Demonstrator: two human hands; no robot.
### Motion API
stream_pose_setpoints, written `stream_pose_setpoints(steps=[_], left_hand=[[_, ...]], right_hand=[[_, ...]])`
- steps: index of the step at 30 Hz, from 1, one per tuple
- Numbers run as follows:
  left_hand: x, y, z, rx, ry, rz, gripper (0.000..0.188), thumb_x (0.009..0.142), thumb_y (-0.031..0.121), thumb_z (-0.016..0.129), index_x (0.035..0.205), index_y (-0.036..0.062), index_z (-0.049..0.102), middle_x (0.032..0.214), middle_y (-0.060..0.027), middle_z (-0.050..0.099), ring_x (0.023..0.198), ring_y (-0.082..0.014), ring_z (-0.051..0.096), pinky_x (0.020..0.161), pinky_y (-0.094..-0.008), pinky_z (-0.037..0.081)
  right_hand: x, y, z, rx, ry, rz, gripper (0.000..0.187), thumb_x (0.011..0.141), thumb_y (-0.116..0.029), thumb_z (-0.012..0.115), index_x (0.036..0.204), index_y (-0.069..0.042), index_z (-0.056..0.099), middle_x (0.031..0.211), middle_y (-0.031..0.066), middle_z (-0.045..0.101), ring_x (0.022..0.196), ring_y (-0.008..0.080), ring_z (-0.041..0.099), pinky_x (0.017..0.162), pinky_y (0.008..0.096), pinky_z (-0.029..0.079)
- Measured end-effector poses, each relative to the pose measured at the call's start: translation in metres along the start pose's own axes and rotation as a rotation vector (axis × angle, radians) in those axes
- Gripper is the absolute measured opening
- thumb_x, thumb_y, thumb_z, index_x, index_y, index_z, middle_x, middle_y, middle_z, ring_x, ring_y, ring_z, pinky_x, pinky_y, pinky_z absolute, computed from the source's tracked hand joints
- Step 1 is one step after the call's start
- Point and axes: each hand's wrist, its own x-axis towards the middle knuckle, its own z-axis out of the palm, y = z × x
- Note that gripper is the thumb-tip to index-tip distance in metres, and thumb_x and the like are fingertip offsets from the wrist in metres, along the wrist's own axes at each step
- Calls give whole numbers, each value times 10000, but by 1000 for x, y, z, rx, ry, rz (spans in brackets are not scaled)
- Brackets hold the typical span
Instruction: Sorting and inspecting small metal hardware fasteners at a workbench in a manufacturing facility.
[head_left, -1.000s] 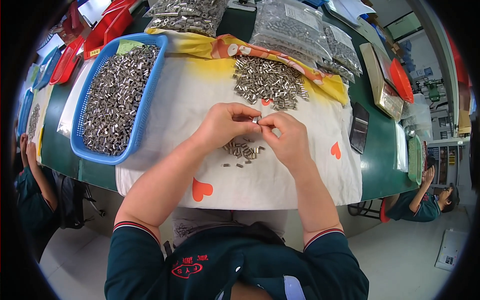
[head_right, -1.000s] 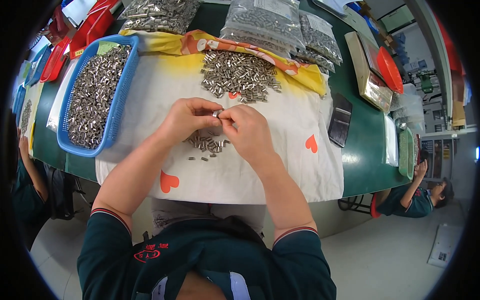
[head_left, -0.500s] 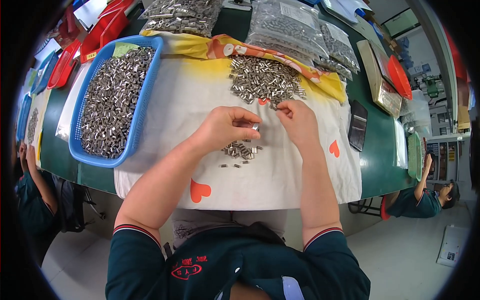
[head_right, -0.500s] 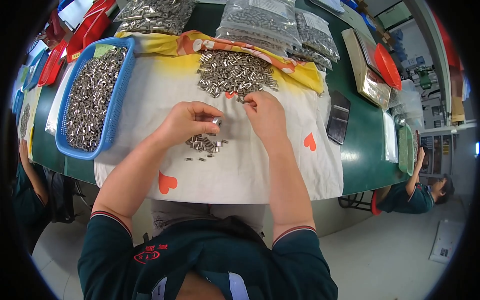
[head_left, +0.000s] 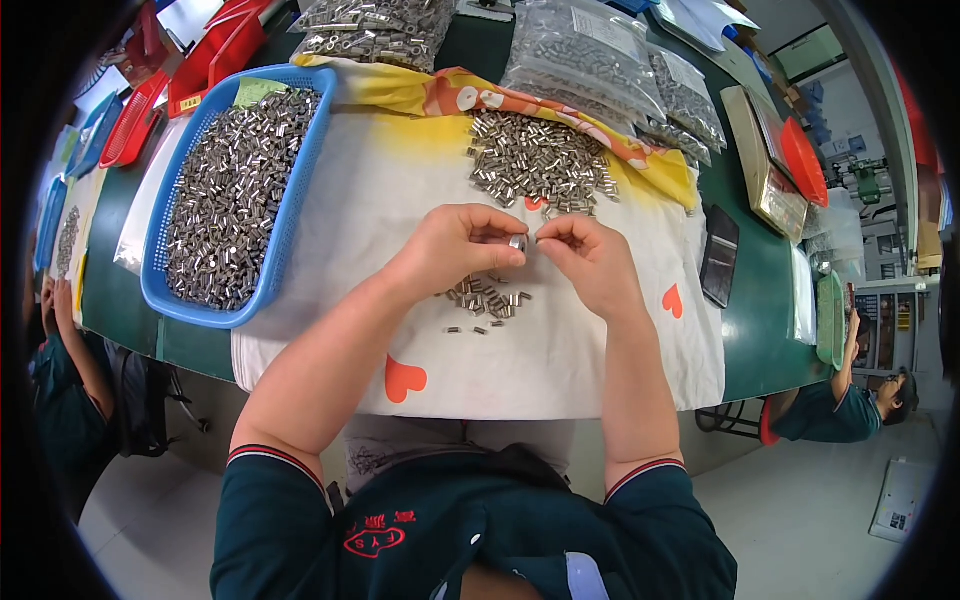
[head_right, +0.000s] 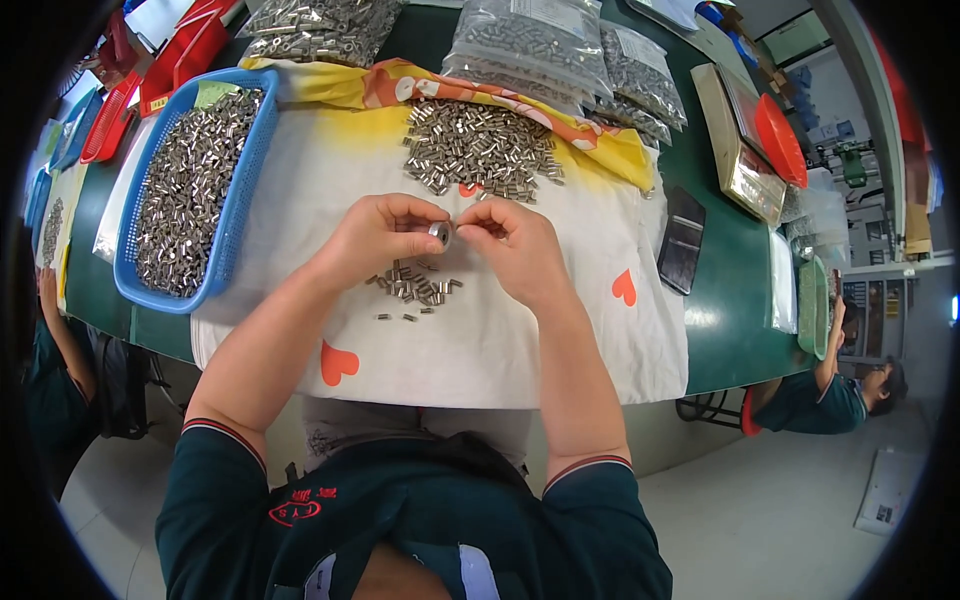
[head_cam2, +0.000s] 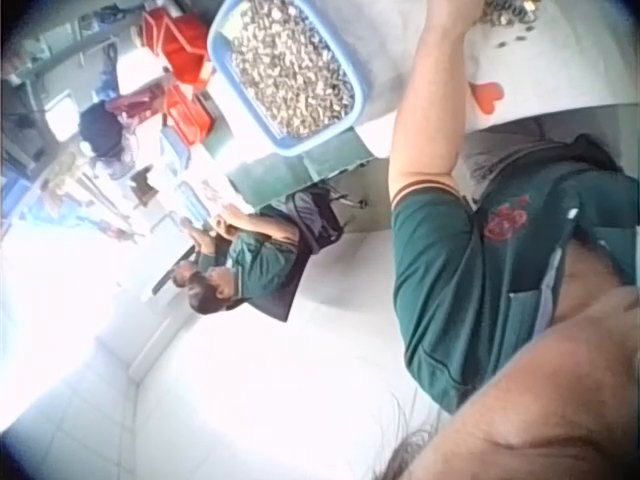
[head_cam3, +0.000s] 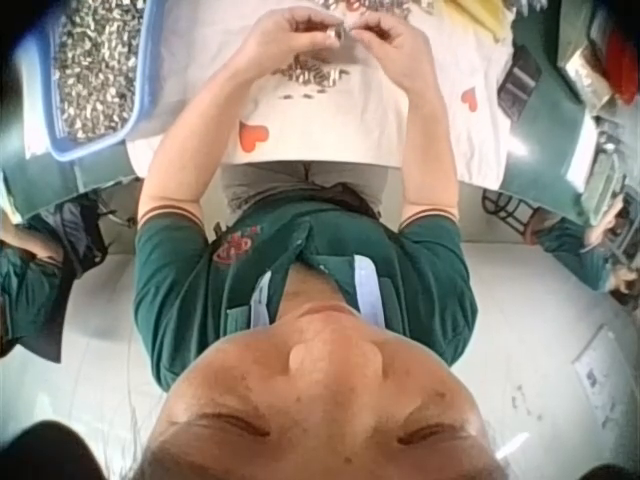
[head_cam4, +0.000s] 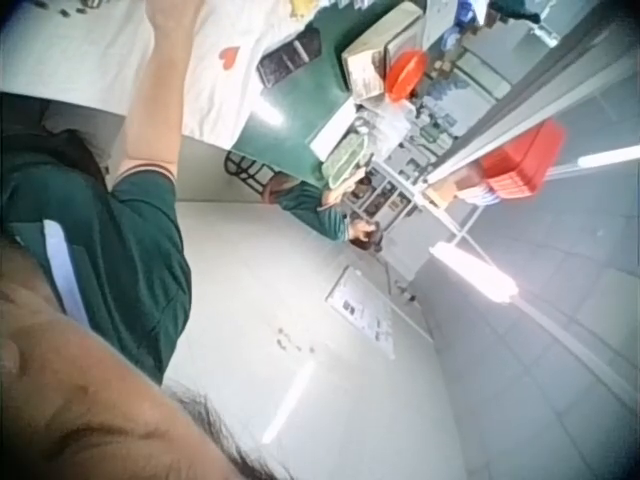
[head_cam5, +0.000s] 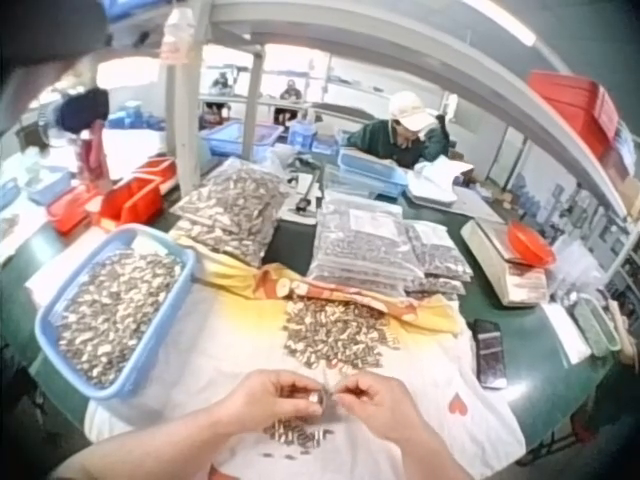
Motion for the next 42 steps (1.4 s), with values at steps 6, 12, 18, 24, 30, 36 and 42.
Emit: stream_pose_setpoints(steps=[6, 12, 18, 24, 30, 36, 42], left_hand=[[1, -4, -2, -69, 1, 20, 279, 740, 15, 648, 1002, -42, 567, 826, -47, 600, 739, -82, 563, 674, -207, 472], [2, -7, 1, -7, 25, 21, 273, 736, 13, 649, 996, -35, 582, 822, -44, 614, 739, -71, 564, 666, -201, 468], [-1, -4, 0, 56, 67, 31, 307, 736, 27, 655, 1029, -23, 583, 868, -54, 623, 747, -62, 560, 652, -197, 469], [-2, -1, 2, 116, 10, -26, 312, 728, 37, 669, 1028, -5, 594, 848, -37, 615, 731, -56, 551, 643, -194, 466], [-4, -3, 8, 210, -21, -9, 313, 707, 54, 690, 1005, 9, 609, 819, -21, 618, 694, -53, 532, 633, -199, 456], [-8, 2, 9, 333, -142, 40, 301, 706, 57, 691, 994, 16, 611, 818, -18, 621, 713, -54, 541, 643, -208, 459], [1, -2, 1, -13, -2, 8, 302, 743, 26, 649, 1034, -11, 575, 888, -16, 605, 759, -52, 548, 653, -188, 452]], right_hand=[[-5, -11, 4, -27, -77, -93, 82, 733, -16, 611, 814, -14, 614, 791, 20, 601, 707, 78, 527, 646, 221, 430], [-9, -12, 16, -348, 77, -372, 75, 702, -17, 603, 776, -18, 596, 723, 59, 583, 669, 159, 558, 593, 260, 444], [-11, -16, 13, -230, 72, -290, 91, 700, -5, 606, 790, -6, 595, 724, 62, 590, 665, 151, 569, 605, 254, 448], [-8, -15, 0, -38, -75, -89, 105, 710, -32, 625, 807, -5, 597, 733, 32, 594, 667, 103, 541, 611, 228, 434], [9, 3, -9, -79, 23, 80, 111, 730, -82, 627, 818, -19, 603, 704, 17, 572, 639, 84, 507, 608, 228, 427], [17, 24, 10, -635, 228, -225, 97, 744, -113, 600, 788, -27, 596, 699, 75, 585, 605, 163, 545, 599, 266, 444], [4, 1, -1, -16, 57, 5, 83, 746, -77, 598, 810, -25, 603, 753, 67, 603, 674, 149, 565, 629, 253, 447]])
